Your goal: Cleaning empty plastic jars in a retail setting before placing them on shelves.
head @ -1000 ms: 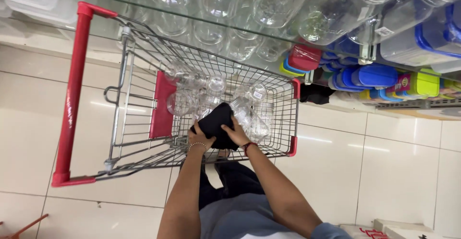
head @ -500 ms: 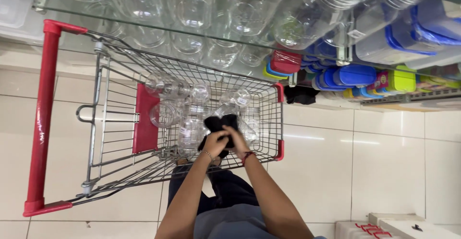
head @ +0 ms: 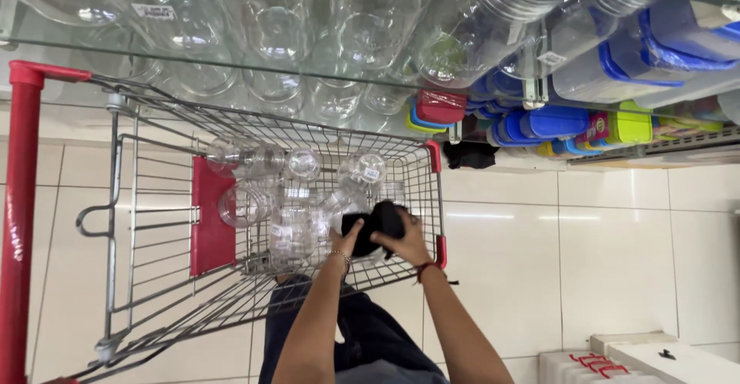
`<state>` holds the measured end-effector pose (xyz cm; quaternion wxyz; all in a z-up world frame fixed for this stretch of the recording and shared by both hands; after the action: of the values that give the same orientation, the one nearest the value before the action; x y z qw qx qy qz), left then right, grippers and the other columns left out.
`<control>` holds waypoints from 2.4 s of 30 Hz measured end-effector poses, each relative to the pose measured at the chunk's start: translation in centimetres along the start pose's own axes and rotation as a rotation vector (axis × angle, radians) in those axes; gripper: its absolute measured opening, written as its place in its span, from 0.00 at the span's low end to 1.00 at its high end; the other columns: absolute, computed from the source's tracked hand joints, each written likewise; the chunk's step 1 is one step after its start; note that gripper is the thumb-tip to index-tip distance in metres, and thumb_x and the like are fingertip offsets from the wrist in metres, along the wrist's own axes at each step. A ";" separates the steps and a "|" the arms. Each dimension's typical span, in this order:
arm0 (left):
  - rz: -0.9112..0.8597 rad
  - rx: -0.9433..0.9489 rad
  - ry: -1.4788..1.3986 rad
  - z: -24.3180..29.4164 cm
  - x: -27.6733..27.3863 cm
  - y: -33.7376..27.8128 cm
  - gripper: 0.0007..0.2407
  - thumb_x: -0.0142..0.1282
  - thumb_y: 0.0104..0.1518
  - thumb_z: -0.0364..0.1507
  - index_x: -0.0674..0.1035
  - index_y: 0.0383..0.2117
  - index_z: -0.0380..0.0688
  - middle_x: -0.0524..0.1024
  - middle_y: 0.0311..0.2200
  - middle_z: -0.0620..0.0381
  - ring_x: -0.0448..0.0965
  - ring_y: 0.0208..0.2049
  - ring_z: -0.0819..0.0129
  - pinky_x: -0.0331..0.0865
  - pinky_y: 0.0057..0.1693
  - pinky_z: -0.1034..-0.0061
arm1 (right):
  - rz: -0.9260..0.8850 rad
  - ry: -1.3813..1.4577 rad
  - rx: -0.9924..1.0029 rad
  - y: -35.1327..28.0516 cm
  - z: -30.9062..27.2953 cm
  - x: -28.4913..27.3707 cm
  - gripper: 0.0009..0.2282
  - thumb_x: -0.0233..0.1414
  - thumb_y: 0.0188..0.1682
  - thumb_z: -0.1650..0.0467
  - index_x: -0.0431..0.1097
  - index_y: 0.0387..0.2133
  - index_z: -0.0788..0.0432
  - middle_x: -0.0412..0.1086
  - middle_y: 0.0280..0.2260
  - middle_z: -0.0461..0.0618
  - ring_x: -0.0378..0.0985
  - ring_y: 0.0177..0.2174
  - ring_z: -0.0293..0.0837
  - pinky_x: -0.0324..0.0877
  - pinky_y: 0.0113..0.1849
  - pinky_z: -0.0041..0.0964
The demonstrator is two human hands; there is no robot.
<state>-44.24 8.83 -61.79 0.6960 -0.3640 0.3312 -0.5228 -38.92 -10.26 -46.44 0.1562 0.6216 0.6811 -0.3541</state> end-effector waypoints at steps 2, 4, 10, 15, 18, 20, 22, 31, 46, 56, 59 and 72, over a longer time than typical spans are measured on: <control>0.029 -0.036 0.024 0.7 0.4 -0.1 0.60 0.70 0.41 0.55 0.38 0.70 0.34 0.45 0.71 0.35 0.53 0.71 0.45 0.54 0.72 0.62 | -0.117 -0.028 0.037 -1.2 -1.1 1.0 0.48 0.74 0.28 0.58 0.55 0.63 0.57 0.53 0.57 0.71 0.69 0.52 0.64 0.69 0.53 0.49; 0.059 -0.073 0.048 1.3 0.4 -0.6 0.63 0.73 0.36 0.55 0.36 0.70 0.33 0.45 0.71 0.34 0.53 0.71 0.45 0.54 0.72 0.63 | -0.235 -0.055 0.076 -1.9 -1.3 2.0 0.55 0.74 0.24 0.57 0.46 0.66 0.54 0.50 0.58 0.71 0.67 0.53 0.64 0.68 0.53 0.50; 0.064 -0.024 0.024 4.0 -0.8 -4.0 0.65 0.73 0.29 0.55 0.39 0.72 0.39 0.53 0.67 0.34 0.60 0.68 0.47 0.59 0.70 0.61 | -0.141 -0.045 0.193 -1.0 0.5 2.4 0.48 0.70 0.30 0.57 0.51 0.66 0.52 0.57 0.56 0.69 0.74 0.50 0.61 0.74 0.50 0.45; 0.114 -0.109 -0.030 3.7 -2.5 -3.6 0.52 0.63 0.35 0.64 0.69 0.63 0.31 0.75 0.56 0.39 0.74 0.58 0.54 0.65 0.65 0.63 | -0.058 0.171 0.226 -0.4 2.0 2.3 0.31 0.63 0.40 0.61 0.65 0.57 0.61 0.78 0.43 0.61 0.83 0.42 0.52 0.76 0.45 0.41; 0.075 0.003 -0.133 4.0 -2.7 -3.0 0.54 0.67 0.35 0.61 0.65 0.63 0.26 0.79 0.48 0.36 0.80 0.50 0.55 0.68 0.62 0.67 | 0.016 0.228 0.175 -0.9 1.1 2.5 0.31 0.62 0.38 0.65 0.65 0.57 0.61 0.78 0.44 0.60 0.82 0.42 0.51 0.74 0.46 0.40; 0.080 0.096 -0.105 6.1 -3.3 -5.2 0.53 0.68 0.35 0.59 0.63 0.62 0.28 0.77 0.48 0.40 0.78 0.50 0.57 0.68 0.60 0.67 | 0.042 0.419 0.117 -1.4 -0.2 2.6 0.29 0.60 0.40 0.64 0.65 0.57 0.62 0.77 0.45 0.58 0.80 0.44 0.49 0.72 0.47 0.39; 0.081 0.195 -0.078 8.5 -4.1 -8.3 0.52 0.70 0.35 0.58 0.61 0.61 0.31 0.74 0.48 0.45 0.76 0.50 0.60 0.68 0.59 0.67 | 0.068 0.610 0.051 -2.4 -3.1 1.6 0.28 0.59 0.42 0.64 0.65 0.57 0.62 0.75 0.46 0.56 0.77 0.45 0.48 0.71 0.48 0.38; 0.092 0.797 0.003 14.3 -7.3 -23.3 0.52 0.74 0.23 0.54 0.65 0.63 0.45 0.71 0.56 0.52 0.73 0.57 0.59 0.73 0.58 0.62 | 0.363 1.147 -0.108 -5.7 -14.8 -9.9 0.24 0.63 0.45 0.65 0.70 0.53 0.64 0.74 0.48 0.49 0.76 0.46 0.40 0.69 0.49 0.35; 0.603 1.307 0.257 17.1 -11.8 -41.5 0.49 0.78 0.22 0.46 0.65 0.59 0.51 0.68 0.53 0.52 0.68 0.57 0.51 0.60 0.62 0.55 | 0.333 0.075 -0.703 -19.9 -33.3 -18.1 0.23 0.69 0.31 0.65 0.78 0.42 0.58 0.71 0.39 0.54 0.79 0.39 0.52 0.72 0.43 0.42; 0.786 1.311 0.267 17.0 -13.9 -45.9 0.47 0.78 0.21 0.41 0.65 0.57 0.51 0.67 0.52 0.50 0.68 0.56 0.49 0.60 0.61 0.56 | 0.407 0.103 -0.822 -24.6 -34.5 -19.1 0.18 0.66 0.33 0.68 0.78 0.39 0.60 0.71 0.40 0.53 0.78 0.41 0.52 0.73 0.44 0.41; 0.737 1.418 0.251 17.4 -13.0 -46.7 0.46 0.77 0.22 0.40 0.64 0.57 0.48 0.68 0.52 0.51 0.69 0.55 0.50 0.61 0.60 0.56 | 0.414 0.128 -0.891 -25.8 -36.8 -19.6 0.19 0.69 0.32 0.67 0.77 0.37 0.61 0.70 0.41 0.54 0.78 0.41 0.52 0.72 0.43 0.41; 0.678 1.341 0.165 17.4 -12.2 -44.7 0.48 0.79 0.21 0.43 0.65 0.56 0.42 0.67 0.52 0.48 0.69 0.54 0.49 0.68 0.55 0.59 | 0.453 0.012 -1.023 -26.1 -36.0 -19.6 0.21 0.71 0.31 0.64 0.78 0.38 0.59 0.68 0.46 0.57 0.72 0.49 0.59 0.67 0.51 0.49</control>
<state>-54.17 15.03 -13.71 0.8641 0.2995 0.0869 -0.3950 -52.27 0.28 -0.94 0.5061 0.5996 0.6163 0.0674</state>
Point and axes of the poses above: each hand's wrist, its own y-axis towards the middle knuckle, its own x-axis out of the palm, z = x × y, the point moved 5 cm from there along y, towards the middle knuckle
